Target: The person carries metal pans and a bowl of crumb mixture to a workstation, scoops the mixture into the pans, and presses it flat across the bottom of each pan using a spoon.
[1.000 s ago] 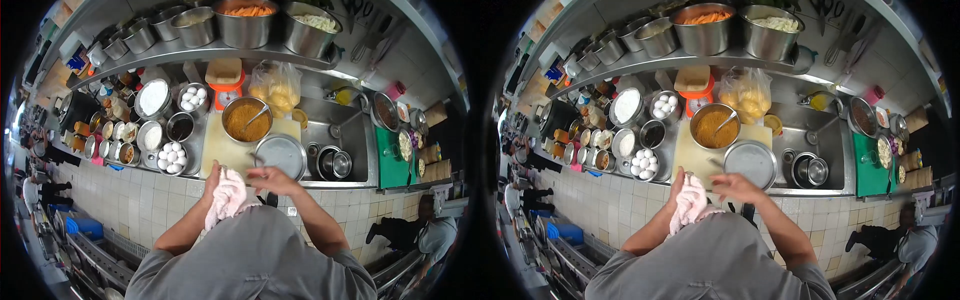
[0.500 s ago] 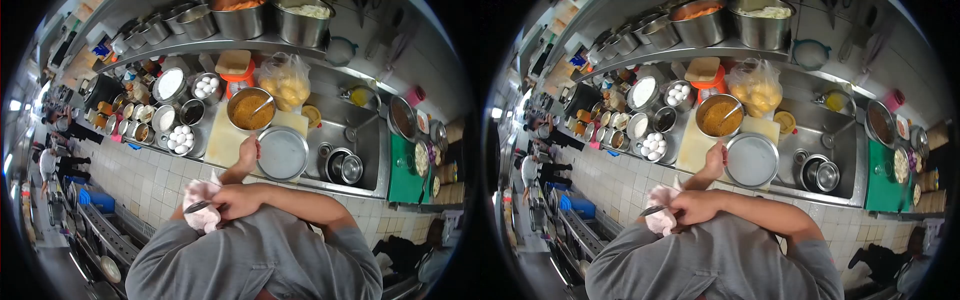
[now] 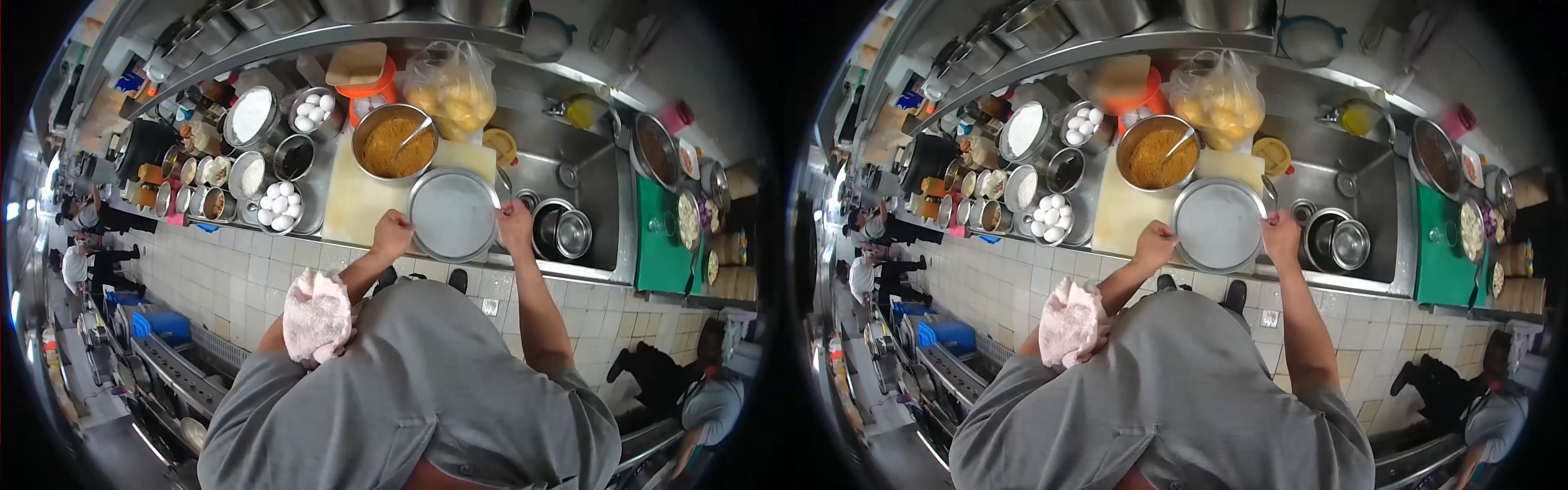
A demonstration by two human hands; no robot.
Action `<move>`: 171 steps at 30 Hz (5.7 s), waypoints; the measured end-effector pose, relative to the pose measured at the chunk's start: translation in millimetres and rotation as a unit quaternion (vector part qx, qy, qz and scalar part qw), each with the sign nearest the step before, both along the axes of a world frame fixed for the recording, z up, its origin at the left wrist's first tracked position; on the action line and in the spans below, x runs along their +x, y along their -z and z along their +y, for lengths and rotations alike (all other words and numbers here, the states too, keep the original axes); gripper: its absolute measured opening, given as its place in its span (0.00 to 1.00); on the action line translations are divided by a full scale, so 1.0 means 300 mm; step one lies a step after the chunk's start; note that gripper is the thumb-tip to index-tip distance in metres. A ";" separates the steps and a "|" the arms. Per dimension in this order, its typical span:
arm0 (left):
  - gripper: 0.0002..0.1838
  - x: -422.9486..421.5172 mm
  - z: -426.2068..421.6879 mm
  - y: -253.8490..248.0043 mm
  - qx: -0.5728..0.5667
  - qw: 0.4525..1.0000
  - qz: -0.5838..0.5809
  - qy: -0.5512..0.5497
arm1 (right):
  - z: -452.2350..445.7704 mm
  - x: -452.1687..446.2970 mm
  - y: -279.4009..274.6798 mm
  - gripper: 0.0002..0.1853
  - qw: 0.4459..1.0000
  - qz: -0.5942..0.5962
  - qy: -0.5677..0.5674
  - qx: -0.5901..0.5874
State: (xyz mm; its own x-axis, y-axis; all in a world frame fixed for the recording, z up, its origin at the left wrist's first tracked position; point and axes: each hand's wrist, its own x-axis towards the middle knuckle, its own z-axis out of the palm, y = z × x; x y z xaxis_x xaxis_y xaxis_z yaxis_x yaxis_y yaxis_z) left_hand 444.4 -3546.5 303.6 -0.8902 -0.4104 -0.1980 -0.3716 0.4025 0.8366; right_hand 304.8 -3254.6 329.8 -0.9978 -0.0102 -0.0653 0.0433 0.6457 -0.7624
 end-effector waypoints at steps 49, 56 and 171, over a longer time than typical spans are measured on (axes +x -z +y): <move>0.29 0.636 -0.575 -0.138 0.593 0.797 0.030 -0.108 | -0.316 0.733 -0.173 0.19 0.897 -0.043 0.208 -0.388; 0.25 0.598 -0.621 -0.012 0.575 0.787 0.049 -0.219 | -0.149 0.471 -0.106 0.23 0.927 -0.132 0.251 -0.246; 0.19 -0.647 -0.335 -0.471 -0.375 0.915 -0.030 0.144 | -0.046 0.315 -0.198 0.11 0.976 -0.061 0.032 -0.205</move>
